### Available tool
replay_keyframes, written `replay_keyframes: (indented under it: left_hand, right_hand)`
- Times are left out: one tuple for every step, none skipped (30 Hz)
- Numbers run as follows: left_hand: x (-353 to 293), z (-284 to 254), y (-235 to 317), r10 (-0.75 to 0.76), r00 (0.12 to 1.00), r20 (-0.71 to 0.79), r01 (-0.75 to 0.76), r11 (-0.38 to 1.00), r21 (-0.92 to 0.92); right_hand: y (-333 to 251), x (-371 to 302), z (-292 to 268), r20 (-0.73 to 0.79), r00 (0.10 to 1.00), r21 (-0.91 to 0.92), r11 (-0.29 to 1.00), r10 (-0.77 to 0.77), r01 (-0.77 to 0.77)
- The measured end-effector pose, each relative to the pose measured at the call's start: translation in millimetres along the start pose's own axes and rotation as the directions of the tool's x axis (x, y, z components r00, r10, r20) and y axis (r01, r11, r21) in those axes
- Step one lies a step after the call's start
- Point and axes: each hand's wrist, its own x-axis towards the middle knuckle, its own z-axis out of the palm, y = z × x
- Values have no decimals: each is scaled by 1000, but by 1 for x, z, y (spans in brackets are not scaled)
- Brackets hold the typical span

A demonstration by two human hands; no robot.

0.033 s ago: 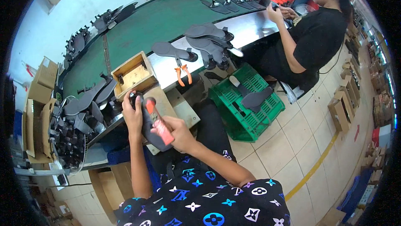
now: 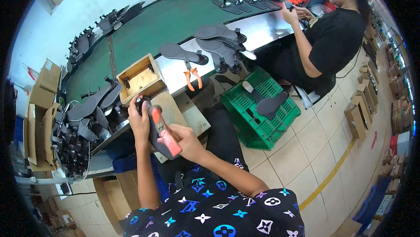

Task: Assembling small components onto shoe soles and securing them with a hammer.

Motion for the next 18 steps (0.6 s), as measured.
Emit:
replay_keyframes:
  left_hand:
    - [-1,0,1,-8,1000,10,8,1000,-20]
    - [-1,0,2,-16,1000,19,17,999,-41]
    - [0,0,4,-21,999,27,22,999,-36]
    - [1,0,7,-64,997,31,65,997,-27]
    - [2,0,9,-107,994,34,108,994,-20]
    - [2,0,8,-98,995,27,99,995,-26]
    - [3,1,6,-99,995,32,100,995,-27]
    - [3,1,3,-102,994,27,102,994,-27]
    - [3,1,0,-104,994,21,105,994,-28]
    - [4,2,1,-114,993,21,114,993,-33]
    - [4,2,2,-111,993,28,112,993,-36]
    - [2,1,4,-104,994,22,104,994,-26]
    - [1,1,3,-98,995,12,99,995,-15]
    - [1,1,0,-76,997,7,76,996,-41]
    - [2,1,0,-77,997,9,77,996,-40]
    - [1,0,3,-88,996,17,89,994,-60]
    - [0,-1,5,-100,995,24,101,992,-79]
    - [-1,-1,5,-75,996,38,77,996,-49]
  right_hand:
    - [3,-1,1,50,999,-18,1000,15,-15]
    - [5,-2,2,100,995,-36,999,31,-28]
    - [5,-2,4,97,995,-31,999,40,-37]
    - [1,-2,4,116,993,-60,998,30,-23]
    - [0,-3,5,135,991,-90,996,21,-9]
    - [2,-4,7,129,992,-119,993,3,12]
    - [4,-4,8,125,992,-120,993,7,9]
    - [8,-5,9,116,993,-105,994,-15,27]
    - [12,-5,9,107,994,-90,995,-37,47]
    - [14,-3,8,88,995,-118,991,-49,59]
    - [16,0,6,80,996,-121,991,-48,57]
    - [20,2,4,83,997,-102,995,4,4]
    - [22,5,2,91,994,-82,995,56,-49]
    - [22,9,2,88,994,-83,995,58,-50]
    - [21,15,2,88,996,-72,997,29,-23]
    - [20,20,1,86,996,-62,998,5,0]
    - [19,26,0,85,996,-61,998,12,-7]
    - [18,31,-2,94,996,-65,998,11,-5]
